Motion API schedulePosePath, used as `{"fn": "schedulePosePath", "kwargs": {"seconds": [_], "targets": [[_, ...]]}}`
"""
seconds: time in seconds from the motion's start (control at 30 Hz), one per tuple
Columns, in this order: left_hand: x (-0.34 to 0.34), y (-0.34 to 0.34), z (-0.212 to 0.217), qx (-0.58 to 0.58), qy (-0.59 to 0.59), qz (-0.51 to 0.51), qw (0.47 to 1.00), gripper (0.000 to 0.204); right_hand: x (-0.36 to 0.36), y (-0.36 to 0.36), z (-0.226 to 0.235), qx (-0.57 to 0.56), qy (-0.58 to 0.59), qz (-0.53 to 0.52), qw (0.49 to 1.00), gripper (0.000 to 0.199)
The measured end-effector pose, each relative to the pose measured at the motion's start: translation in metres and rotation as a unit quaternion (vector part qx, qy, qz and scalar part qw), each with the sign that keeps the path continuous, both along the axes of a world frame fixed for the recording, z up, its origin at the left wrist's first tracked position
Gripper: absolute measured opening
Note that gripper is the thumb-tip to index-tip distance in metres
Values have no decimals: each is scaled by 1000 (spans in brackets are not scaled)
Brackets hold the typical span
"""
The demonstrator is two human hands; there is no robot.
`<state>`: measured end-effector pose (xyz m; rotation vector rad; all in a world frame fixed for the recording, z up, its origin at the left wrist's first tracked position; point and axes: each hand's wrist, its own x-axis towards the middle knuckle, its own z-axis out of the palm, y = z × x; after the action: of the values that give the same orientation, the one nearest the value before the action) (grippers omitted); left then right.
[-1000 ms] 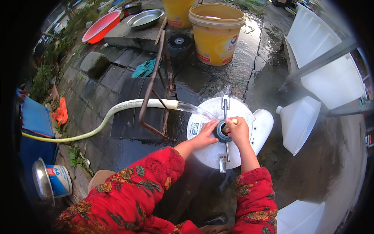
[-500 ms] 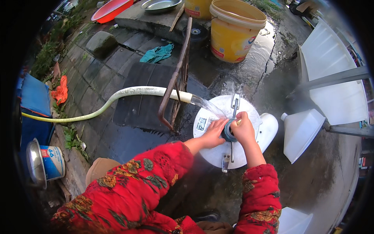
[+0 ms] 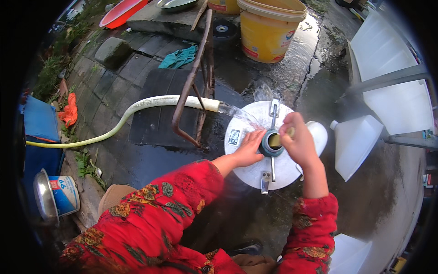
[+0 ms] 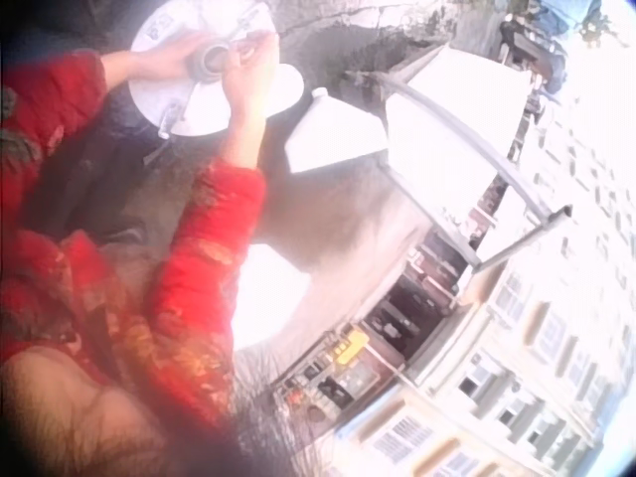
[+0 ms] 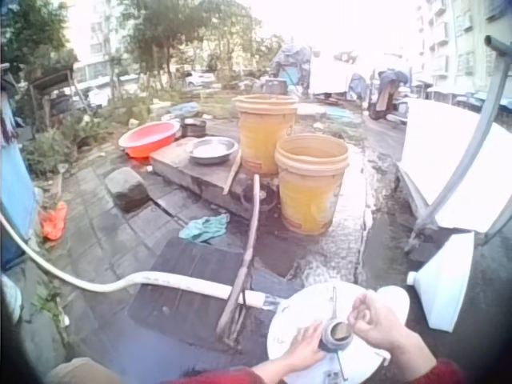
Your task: The person washes a white plastic fan component and a white plastic basin using a yellow brush and running water from a hose. They scrub the fan part, rinse it, then scrub the basin, and finally rinse a cloth under the hose.
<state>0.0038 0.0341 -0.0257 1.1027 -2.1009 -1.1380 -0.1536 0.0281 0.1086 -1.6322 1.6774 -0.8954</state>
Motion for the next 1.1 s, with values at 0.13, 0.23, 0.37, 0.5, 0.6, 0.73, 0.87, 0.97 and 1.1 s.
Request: {"fn": "schedulePosePath", "kwargs": {"seconds": [0.13,0.23,0.37,0.5,0.6,0.73,0.87,0.97,1.1], "targets": [[1,0,0,-11,0,-3,1000,87,5,2,-4,125,79,145,978,29],[2,0,3,-17,-10,-7,1000,88,5,4,-10,102,91,101,985,27],[0,1,2,-22,-3,0,1000,89,-5,7,-22,24,75,85,993,26],[-1,0,1,-13,-11,-2,1000,89,-7,15,-34,41,168,82,981,27],[-2,-1,-2,-15,-18,-2,1000,91,-5,23,-45,42,276,50,959,25],[-3,0,-6,-38,-27,3,999,92,-1,25,-55,42,348,82,933,27],[-2,0,-7,-35,-31,3,999,93,-5,15,-53,92,290,104,947,24],[-1,-1,-7,-44,-19,-5,999,93,-9,8,-44,80,247,95,961,24],[-3,0,-8,-39,-33,-1,999,93,-6,6,-31,18,204,-23,979,24]]}}
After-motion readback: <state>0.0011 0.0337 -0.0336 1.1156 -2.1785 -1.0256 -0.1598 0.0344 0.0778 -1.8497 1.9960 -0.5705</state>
